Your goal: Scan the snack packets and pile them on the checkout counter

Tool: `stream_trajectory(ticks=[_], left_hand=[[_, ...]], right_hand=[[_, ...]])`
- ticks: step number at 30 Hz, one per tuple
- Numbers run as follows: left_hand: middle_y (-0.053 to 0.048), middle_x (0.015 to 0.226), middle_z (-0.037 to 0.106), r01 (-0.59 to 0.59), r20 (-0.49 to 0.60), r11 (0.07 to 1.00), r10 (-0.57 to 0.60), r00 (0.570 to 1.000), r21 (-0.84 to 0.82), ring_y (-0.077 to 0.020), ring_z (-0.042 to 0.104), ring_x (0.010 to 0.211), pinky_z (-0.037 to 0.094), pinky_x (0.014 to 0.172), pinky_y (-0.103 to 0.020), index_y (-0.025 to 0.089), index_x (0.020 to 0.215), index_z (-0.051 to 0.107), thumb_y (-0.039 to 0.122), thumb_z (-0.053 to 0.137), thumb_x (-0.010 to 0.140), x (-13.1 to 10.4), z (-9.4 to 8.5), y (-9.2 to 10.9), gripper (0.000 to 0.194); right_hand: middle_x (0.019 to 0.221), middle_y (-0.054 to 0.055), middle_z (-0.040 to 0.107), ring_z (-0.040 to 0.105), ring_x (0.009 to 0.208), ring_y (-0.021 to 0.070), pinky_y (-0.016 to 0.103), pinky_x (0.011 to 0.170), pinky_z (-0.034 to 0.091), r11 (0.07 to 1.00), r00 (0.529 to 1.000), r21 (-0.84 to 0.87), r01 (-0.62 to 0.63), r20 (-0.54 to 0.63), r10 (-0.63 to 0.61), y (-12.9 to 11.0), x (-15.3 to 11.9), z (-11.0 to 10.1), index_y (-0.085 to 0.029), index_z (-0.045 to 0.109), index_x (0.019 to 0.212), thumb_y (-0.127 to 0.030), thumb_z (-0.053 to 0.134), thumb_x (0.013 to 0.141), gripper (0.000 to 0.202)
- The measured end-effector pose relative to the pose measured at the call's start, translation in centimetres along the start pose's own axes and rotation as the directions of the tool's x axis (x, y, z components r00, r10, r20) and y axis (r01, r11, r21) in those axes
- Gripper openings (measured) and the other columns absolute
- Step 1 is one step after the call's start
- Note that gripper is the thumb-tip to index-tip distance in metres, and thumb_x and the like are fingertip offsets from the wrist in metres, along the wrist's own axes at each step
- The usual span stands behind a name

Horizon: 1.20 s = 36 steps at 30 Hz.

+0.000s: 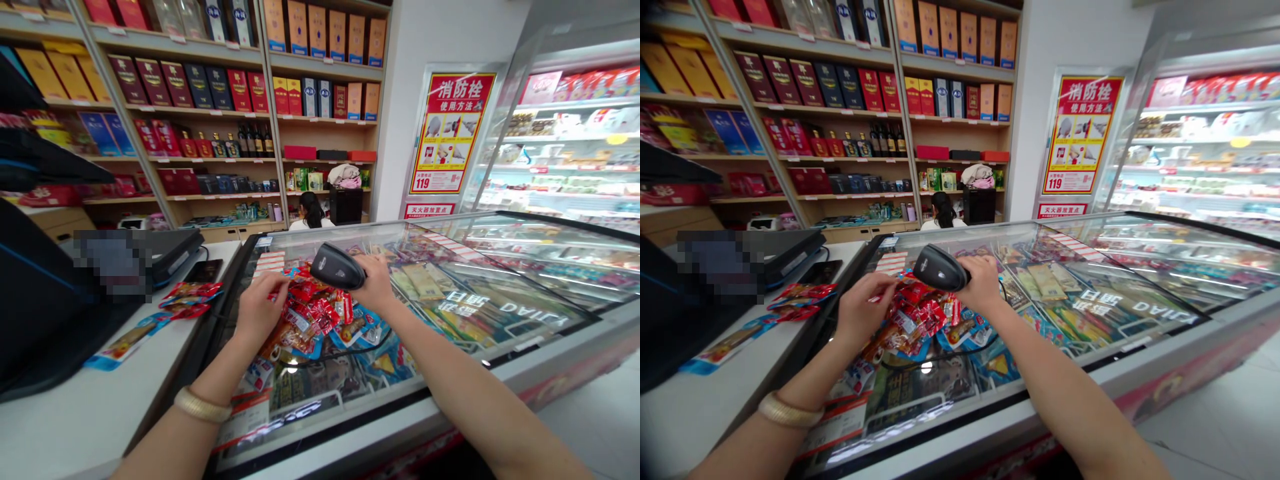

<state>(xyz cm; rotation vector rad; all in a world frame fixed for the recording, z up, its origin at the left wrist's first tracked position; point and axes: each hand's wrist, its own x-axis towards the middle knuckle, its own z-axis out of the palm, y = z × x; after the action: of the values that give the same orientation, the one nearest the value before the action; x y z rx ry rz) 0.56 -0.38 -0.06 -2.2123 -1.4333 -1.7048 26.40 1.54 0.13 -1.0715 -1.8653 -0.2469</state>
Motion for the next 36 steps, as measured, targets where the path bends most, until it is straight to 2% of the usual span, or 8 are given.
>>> stream_trajectory(ticks=[3, 6, 12, 16, 23, 29, 32, 36], left_hand=[[-0.006, 0.090, 0.076, -0.122, 0.197, 0.992, 0.114, 0.974, 0.024, -0.0209, 0.071, 0.089, 0.059, 0.086, -0.034, 0.024, 0.082, 0.070, 0.025, 0.055, 0.088, -0.4, 1.0, -0.3, 0.017], [-0.007, 0.100, 0.077, -0.179, 0.284, 0.984, 0.177, 0.943, -0.017, -0.0227, 0.072, 0.095, 0.059, 0.090, -0.038, 0.024, 0.092, 0.074, 0.022, 0.053, 0.090, -0.4, 1.8, -0.6, 0.021], [-0.010, 0.116, 0.076, -0.214, 0.238, 0.975, 0.222, 0.945, -0.058, -0.0234, 0.070, 0.113, 0.053, 0.105, -0.041, 0.023, 0.111, 0.074, 0.026, 0.052, 0.094, -0.1, 1.0, -1.1, 0.029], [-0.010, 0.116, 0.074, -0.077, 0.031, 0.995, 0.075, 0.997, 0.068, -0.0237, 0.069, 0.112, 0.052, 0.104, -0.040, 0.020, 0.110, 0.073, 0.030, 0.050, 0.092, 0.5, -0.2, -2.2, 0.031], [-0.016, 0.119, 0.070, 0.212, -0.111, 0.865, -0.181, 0.977, 0.455, -0.0326, 0.064, 0.113, 0.049, 0.105, -0.050, 0.016, 0.115, 0.074, 0.027, 0.048, 0.085, 1.8, -4.4, -5.4, 0.041], [-0.028, 0.149, 0.051, 0.422, -0.133, 0.582, -0.473, 0.871, 0.695, -0.0442, 0.046, 0.140, 0.036, 0.115, -0.059, 0.007, 0.142, 0.060, 0.033, 0.046, 0.089, 2.5, -6.3, -7.9, 0.061], [-0.024, 0.158, 0.043, 0.482, -0.112, 0.508, -0.597, 0.795, 0.714, -0.0468, 0.039, 0.145, 0.033, 0.114, -0.063, 0.016, 0.148, 0.055, 0.041, 0.044, 0.091, 2.5, -5.9, -9.0, 0.063], [-0.017, 0.157, 0.046, 0.498, -0.081, 0.414, -0.701, 0.708, 0.762, -0.0473, 0.039, 0.144, 0.033, 0.111, -0.065, 0.029, 0.136, 0.067, 0.049, 0.047, 0.088, 2.3, -5.6, -9.5, 0.055]], right_hand=[[0.095, 0.009, 0.078, 0.068, 0.091, 0.0274, 0.037, 0.084, 0.039, 0.999, 0.998, -0.010, -0.044, -0.047, 0.044, 1.0, 0.1, 0.2, -0.022, 0.074, 0.095, -0.036, 0.072, 0.071, 0.027], [0.096, 0.009, 0.079, 0.069, 0.092, 0.0279, 0.036, 0.081, 0.039, 0.997, 0.997, -0.026, -0.071, -0.045, 0.070, 1.9, 0.1, 0.4, -0.022, 0.074, 0.094, -0.039, 0.072, 0.072, 0.028], [0.095, 0.010, 0.079, 0.070, 0.090, 0.0290, 0.037, 0.083, 0.039, 0.994, 0.994, -0.042, -0.103, -0.046, 0.101, 2.8, 0.0, 0.6, -0.022, 0.076, 0.096, -0.045, 0.076, 0.073, 0.033], [0.089, 0.009, 0.079, 0.070, 0.086, 0.0279, 0.036, 0.081, 0.039, 0.996, 0.994, -0.038, -0.083, -0.068, 0.081, 2.7, 0.0, 0.5, -0.022, 0.076, 0.093, -0.045, 0.078, 0.071, 0.032], [0.090, 0.008, 0.080, 0.070, 0.087, 0.0268, 0.035, 0.081, 0.039, 0.996, 0.995, -0.043, -0.081, -0.064, 0.078, 2.8, -0.1, 0.9, -0.021, 0.075, 0.091, -0.038, 0.073, 0.070, 0.027], [0.093, 0.008, 0.080, 0.071, 0.088, 0.0268, 0.036, 0.082, 0.038, 0.995, 0.995, -0.052, -0.089, -0.040, 0.087, 2.6, -0.2, 1.1, -0.022, 0.074, 0.089, -0.037, 0.074, 0.071, 0.023], [0.098, 0.009, 0.080, 0.071, 0.088, 0.0263, 0.036, 0.081, 0.037, 0.994, 0.997, -0.073, -0.078, -0.001, 0.078, 2.5, -0.3, 1.1, -0.022, 0.075, 0.092, -0.040, 0.075, 0.074, 0.025], [0.097, 0.008, 0.081, 0.071, 0.088, 0.0262, 0.036, 0.082, 0.036, 0.996, 0.998, -0.074, -0.054, 0.025, 0.056, 2.7, -0.4, 1.2, -0.022, 0.076, 0.095, -0.041, 0.075, 0.074, 0.028]])
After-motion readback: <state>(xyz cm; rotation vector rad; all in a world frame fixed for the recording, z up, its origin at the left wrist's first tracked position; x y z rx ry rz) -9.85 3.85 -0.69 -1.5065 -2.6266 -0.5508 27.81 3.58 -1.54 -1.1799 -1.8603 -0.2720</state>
